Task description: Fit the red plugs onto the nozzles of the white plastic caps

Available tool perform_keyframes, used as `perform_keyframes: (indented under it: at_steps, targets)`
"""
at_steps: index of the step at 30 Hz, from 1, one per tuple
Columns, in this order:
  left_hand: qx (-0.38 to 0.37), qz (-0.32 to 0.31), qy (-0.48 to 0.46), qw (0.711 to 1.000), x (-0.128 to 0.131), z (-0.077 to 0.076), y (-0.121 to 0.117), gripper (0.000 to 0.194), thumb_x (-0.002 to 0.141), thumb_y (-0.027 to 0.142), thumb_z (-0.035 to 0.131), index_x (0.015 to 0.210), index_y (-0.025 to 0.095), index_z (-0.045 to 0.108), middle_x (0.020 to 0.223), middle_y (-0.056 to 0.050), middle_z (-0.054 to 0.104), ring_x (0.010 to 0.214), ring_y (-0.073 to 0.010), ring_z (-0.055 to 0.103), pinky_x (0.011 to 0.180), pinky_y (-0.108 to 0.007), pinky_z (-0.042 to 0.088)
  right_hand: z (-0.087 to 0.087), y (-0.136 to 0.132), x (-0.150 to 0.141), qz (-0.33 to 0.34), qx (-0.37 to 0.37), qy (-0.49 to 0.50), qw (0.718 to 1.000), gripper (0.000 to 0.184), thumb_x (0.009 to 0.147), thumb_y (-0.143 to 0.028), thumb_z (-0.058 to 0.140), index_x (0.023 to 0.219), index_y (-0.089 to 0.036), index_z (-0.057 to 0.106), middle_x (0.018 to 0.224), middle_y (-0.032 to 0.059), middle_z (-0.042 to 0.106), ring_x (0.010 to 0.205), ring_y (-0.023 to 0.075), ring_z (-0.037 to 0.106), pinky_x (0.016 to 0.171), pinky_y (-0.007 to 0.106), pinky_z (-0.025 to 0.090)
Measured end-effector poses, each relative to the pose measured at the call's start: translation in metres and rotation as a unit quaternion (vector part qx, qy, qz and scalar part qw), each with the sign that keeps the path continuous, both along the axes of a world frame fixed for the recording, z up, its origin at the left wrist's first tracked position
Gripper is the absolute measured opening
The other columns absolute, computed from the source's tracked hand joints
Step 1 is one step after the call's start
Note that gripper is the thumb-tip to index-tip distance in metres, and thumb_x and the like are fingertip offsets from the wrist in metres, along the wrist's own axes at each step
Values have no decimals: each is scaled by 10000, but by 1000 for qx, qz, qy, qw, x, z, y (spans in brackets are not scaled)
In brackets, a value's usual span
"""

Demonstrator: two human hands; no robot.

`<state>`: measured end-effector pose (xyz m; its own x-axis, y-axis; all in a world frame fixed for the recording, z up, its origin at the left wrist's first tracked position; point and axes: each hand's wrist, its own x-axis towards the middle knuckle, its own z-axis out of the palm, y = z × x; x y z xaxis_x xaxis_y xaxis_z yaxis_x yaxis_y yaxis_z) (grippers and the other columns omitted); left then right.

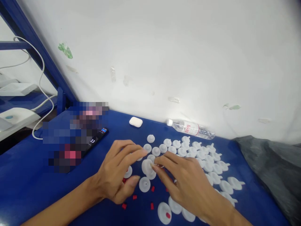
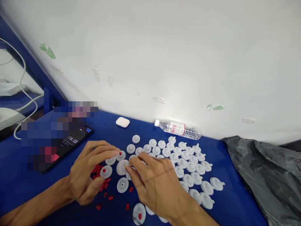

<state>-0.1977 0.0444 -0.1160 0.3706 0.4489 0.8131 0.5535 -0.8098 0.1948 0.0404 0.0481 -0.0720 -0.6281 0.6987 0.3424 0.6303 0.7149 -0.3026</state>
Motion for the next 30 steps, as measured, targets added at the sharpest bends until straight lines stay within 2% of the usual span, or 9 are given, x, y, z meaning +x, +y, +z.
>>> perform_keyframes:
  at_steps: [3,6,12,17,20,23,27,30]
  targets:
    - [19,18,-26,999,-6,3,3,401,936,144,405,1285,122,602,1061,-113,752,972,-289,651,841,-505,502,0,5,-5,7,-2,-49,999,238,1097,-291,487,992,-235,694,888,-2,695,638,169,661,531,322,322]
    - [25,20,-22,999,-6,3,4,388,901,104,422,1236,107,619,1035,-114,746,942,-282,636,824,-499,492,-2,5,-14,19,-17,-88,996,207,1071,-278,544,956,-216,705,876,5,689,607,165,638,518,317,253]
    - [24,12,-9,1000,-3,0,3,379,892,95,433,1218,107,626,1019,-116,745,926,-276,646,807,-497,508,-8,7,-30,31,-6,-139,990,97,1014,-247,643,963,-195,708,878,19,707,611,162,638,530,319,157]
    - [27,22,-18,999,-4,2,3,387,880,100,433,1215,119,627,1016,-112,757,902,-290,658,791,-513,510,-2,20,-36,-12,25,-102,994,284,1077,-410,545,948,-196,680,824,12,687,537,151,575,523,310,141]
    - [32,22,-17,999,-4,2,3,386,877,94,432,1211,103,626,1027,-117,753,914,-289,662,807,-514,504,4,32,-45,-19,21,-155,988,323,1096,-376,488,917,-179,672,781,29,681,519,153,550,527,318,119]
    - [31,25,-13,999,-4,1,3,398,883,97,426,1234,113,615,1041,-112,745,936,-289,656,819,-515,503,4,41,-55,10,13,-185,983,310,1073,-338,524,853,-170,665,658,28,642,500,152,530,537,325,103]
    - [32,40,-11,999,-5,1,2,385,897,94,417,1228,117,614,1033,-113,730,931,-284,649,830,-510,493,3,47,-59,39,-4,-169,985,248,985,-207,606,738,-187,596,598,-9,591,462,116,440,536,322,101]
    - [25,69,-3,997,-3,3,2,323,944,172,460,1216,113,622,1044,-126,717,937,-291,629,842,-513,480,10,45,-52,14,-16,-122,992,285,1038,-230,504,757,-198,544,639,-24,578,496,114,430,534,305,147]
